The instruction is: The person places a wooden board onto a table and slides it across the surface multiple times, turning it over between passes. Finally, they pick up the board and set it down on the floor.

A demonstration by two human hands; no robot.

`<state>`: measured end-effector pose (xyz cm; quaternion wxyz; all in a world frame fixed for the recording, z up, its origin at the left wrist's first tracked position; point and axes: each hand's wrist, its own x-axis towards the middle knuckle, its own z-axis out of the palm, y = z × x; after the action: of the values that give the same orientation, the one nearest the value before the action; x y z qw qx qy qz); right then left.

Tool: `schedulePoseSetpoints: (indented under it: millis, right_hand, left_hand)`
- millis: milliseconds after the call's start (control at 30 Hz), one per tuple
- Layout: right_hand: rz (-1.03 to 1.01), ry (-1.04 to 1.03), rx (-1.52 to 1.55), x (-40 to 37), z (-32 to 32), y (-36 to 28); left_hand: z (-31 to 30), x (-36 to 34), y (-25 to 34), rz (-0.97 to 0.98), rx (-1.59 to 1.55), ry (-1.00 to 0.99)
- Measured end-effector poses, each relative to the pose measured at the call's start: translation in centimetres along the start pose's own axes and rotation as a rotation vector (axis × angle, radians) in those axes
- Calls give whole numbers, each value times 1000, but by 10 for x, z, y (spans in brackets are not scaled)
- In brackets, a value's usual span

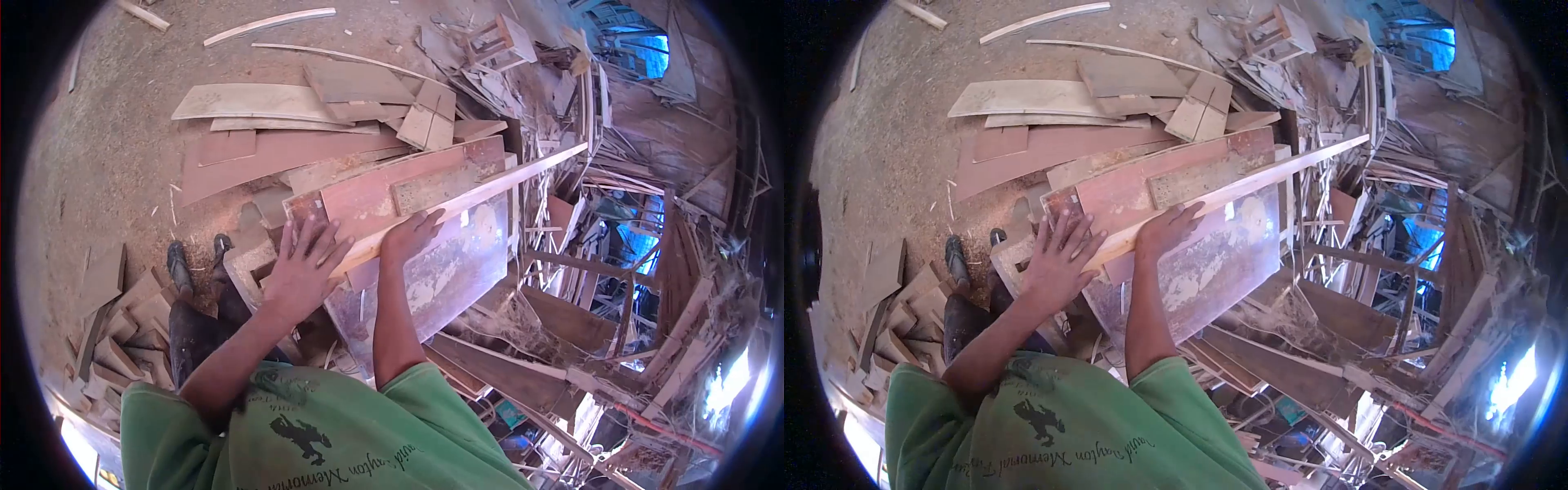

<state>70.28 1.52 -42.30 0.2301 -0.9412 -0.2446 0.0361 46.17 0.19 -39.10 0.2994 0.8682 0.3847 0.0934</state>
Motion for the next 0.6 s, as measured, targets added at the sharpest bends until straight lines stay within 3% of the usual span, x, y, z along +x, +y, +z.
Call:
schedulePoseSetpoints:
  millis: [167, 600]
  right_hand:
    - [-32, 17, 31, 1, 5, 5]
    - [-84, 40, 15, 60, 1, 19]
  left_hand:
    - [1, -34, -32, 184, 57, -11]
    - [13, 21, -4, 131, -21, -26]
